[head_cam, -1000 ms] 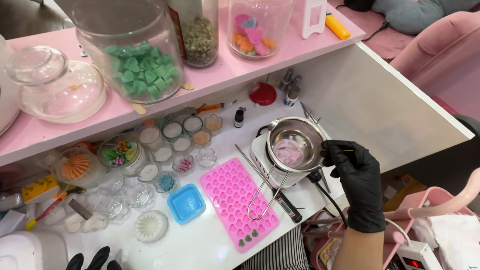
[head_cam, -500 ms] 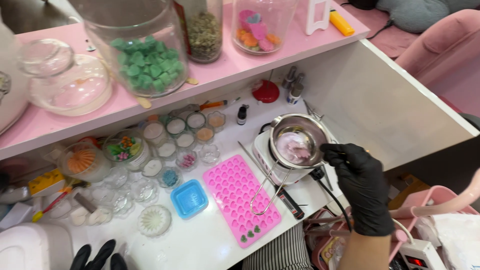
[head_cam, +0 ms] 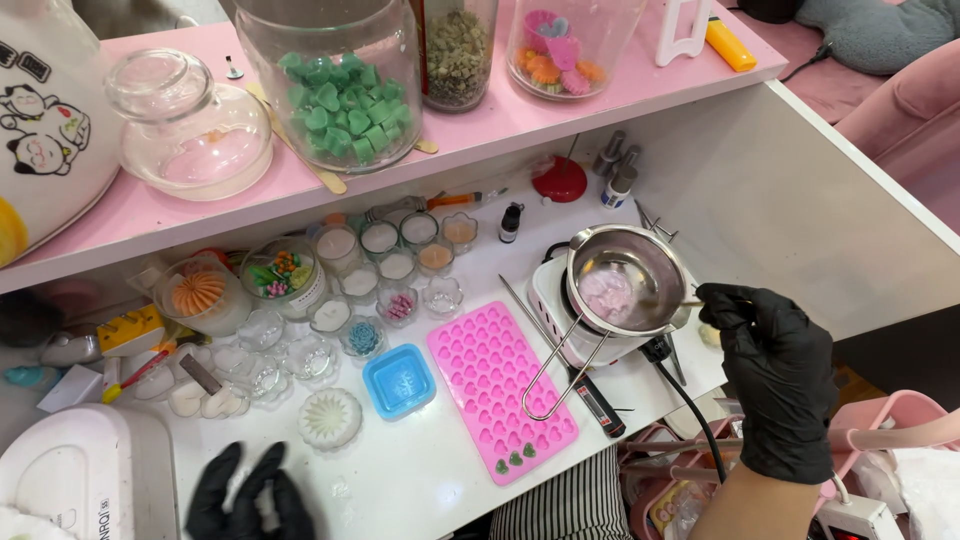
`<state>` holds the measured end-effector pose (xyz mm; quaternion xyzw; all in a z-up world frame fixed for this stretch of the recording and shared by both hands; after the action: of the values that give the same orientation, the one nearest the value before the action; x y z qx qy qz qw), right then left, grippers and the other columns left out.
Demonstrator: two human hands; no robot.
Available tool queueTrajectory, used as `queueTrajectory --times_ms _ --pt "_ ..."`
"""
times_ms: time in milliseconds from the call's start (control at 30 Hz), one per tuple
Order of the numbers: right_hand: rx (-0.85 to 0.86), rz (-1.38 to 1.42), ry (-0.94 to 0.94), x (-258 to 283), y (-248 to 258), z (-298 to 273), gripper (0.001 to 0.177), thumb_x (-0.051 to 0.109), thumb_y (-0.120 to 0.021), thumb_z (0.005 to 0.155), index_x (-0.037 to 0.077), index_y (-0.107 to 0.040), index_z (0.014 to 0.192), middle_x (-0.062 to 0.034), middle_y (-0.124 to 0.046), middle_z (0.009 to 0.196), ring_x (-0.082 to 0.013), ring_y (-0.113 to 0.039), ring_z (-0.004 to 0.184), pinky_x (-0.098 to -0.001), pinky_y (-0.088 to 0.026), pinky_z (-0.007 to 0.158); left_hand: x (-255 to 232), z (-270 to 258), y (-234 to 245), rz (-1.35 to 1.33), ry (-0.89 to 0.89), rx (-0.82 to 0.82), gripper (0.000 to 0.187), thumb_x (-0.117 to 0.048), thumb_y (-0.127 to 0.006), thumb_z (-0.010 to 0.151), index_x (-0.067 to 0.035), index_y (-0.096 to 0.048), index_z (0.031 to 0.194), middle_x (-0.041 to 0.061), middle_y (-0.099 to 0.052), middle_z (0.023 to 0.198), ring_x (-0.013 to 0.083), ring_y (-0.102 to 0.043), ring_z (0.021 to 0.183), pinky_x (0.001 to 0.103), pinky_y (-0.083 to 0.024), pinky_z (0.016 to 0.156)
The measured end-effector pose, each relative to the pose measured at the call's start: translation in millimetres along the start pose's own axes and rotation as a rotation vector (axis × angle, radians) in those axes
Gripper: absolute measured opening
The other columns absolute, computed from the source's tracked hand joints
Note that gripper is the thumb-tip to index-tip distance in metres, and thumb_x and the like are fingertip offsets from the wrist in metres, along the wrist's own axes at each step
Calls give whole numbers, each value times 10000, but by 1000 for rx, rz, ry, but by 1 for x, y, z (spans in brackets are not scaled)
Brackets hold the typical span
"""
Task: Melting pink wax in a small pot over a heater for candle making.
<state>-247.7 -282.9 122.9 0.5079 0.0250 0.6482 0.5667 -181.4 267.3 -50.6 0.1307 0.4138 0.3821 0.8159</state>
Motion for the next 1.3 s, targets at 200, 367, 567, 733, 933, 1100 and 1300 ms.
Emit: queueTrajectory --times_ms 200,367,567,733,933,1100,1300 --pt "46 291 30 -14 -21 -5 302 -97 -594 936 14 -687 1202 -76 -765 1114 -142 -750 1001 -268 -587 910 -149 88 -45 -197 -97 -15 437 74 -636 811 -219 -744 1117 68 -636 1302 274 -584 1324 407 -484 1164" --pt "-34 60 118 8 -11 -4 289 -125 -647 928 -7 -695 1188 -131 -765 1130 -204 -747 1007 -327 -584 899 -307 109 -121 -535 -410 594 643 -193 -758 847 -83 -528 1437 186 -601 1374 377 -560 1271 456 -449 1066" --pt "-65 206 156 -18 -7 -16 248 -115 -649 948 -17 -622 1174 -126 -751 1151 -202 -749 1025 -317 -606 905 -296 52 -207 -348 -251 818 815 -246 -754 844 -20 -346 1512 215 -583 1309 395 -593 1104 470 -512 904" --pt "-6 247 186 -10 -10 -21 305 -149 -629 917 -8 -623 1187 -128 -749 1151 -202 -757 1009 -313 -607 891 -278 34 -215 -335 -194 865 827 -282 -743 877 -92 -332 1569 140 -640 1138 334 -653 967 452 -552 734" --pt "33 318 196 1 -14 -23 384 -185 -594 869 6 -641 1198 -111 -748 1139 -196 -755 1035 -309 -603 924 -274 34 -214 -319 -219 829 770 -304 -732 900 -118 -376 1556 107 -668 1076 306 -685 881 438 -559 673" --pt "59 179 203 17 -21 -16 379 -170 -621 835 27 -683 1153 -98 -760 1082 -208 -762 1005 -297 -596 889 -286 55 -203 -232 -292 833 731 -341 -739 882 -112 -439 1508 115 -669 1083 315 -679 853 448 -544 656" --pt "47 74 239 30 -19 -13 357 -127 -662 843 55 -707 1146 -86 -763 1046 -223 -760 952 -308 -585 825 -294 70 -186 -313 -327 718 681 -339 -750 859 -99 -519 1454 120 -679 1051 318 -676 865 446 -544 653"
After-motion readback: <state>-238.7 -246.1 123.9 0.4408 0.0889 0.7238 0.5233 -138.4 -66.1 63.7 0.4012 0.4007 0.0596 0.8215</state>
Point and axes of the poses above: each hand's wrist, its own z-axis towards the middle knuckle, its own y-axis out of the back of the hand, x = y × z, the point moved 10 cm from there along z, towards the middle knuckle
